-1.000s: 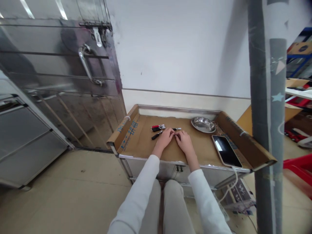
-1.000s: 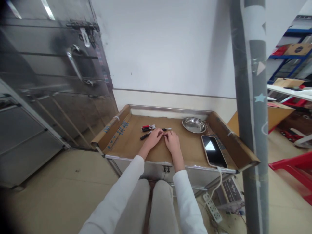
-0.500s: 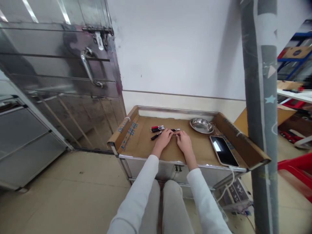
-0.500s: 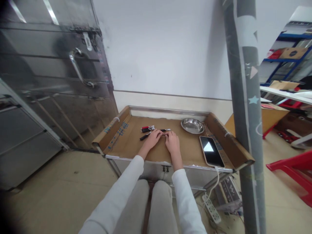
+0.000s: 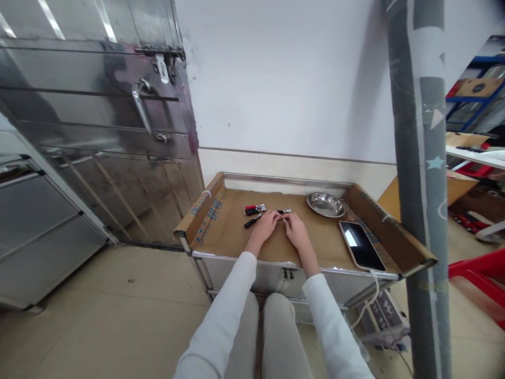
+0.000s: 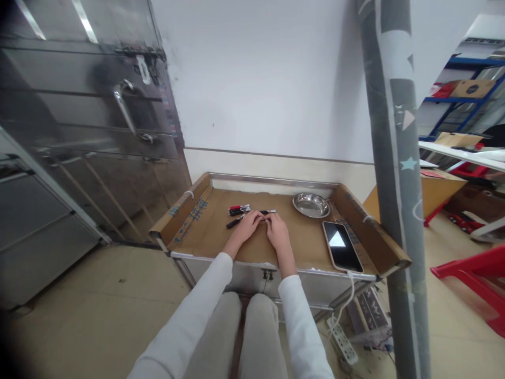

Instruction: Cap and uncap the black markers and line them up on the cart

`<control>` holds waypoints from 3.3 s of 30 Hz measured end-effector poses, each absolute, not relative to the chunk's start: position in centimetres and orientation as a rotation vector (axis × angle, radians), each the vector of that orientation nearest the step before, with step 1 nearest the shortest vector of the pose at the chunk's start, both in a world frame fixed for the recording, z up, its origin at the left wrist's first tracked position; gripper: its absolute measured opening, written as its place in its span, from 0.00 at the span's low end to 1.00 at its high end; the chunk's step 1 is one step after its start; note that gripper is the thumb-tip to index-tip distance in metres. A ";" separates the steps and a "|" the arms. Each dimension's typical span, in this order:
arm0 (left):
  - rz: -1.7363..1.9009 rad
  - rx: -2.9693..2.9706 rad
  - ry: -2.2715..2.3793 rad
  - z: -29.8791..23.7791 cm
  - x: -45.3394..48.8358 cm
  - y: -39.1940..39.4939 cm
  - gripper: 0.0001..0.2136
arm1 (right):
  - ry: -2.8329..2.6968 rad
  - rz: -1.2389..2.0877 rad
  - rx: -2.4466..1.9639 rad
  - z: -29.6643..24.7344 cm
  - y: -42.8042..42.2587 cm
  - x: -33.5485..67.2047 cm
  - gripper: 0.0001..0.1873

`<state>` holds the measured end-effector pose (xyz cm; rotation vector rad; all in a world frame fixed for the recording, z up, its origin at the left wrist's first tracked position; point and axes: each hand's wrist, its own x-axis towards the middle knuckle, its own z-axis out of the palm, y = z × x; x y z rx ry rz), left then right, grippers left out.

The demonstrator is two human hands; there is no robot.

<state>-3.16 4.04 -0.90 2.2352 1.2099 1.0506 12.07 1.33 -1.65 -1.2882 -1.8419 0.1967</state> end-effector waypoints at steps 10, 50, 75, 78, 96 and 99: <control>0.992 2.246 1.293 0.0 -3.1 3.3 0.11 | -1.762 0.212 -1.292 -1.6 1.2 12.1 0.11; 0.887 2.289 1.417 0.0 -3.0 3.2 0.10 | -1.816 0.268 -1.275 -2.8 2.4 12.2 0.11; 0.888 2.283 1.415 0.3 -2.7 2.8 0.10 | -1.811 0.332 -1.273 -3.0 2.5 13.0 0.13; 0.886 2.273 1.421 0.3 -2.6 2.8 0.10 | -1.810 0.333 -1.278 -2.9 2.4 12.9 0.13; 0.858 2.303 1.429 0.2 -2.7 3.1 0.10 | -1.809 0.314 -1.287 -3.0 2.5 12.8 0.14; 0.883 2.263 1.421 0.2 -2.7 3.3 0.10 | -1.810 0.307 -1.271 -3.0 2.4 12.8 0.13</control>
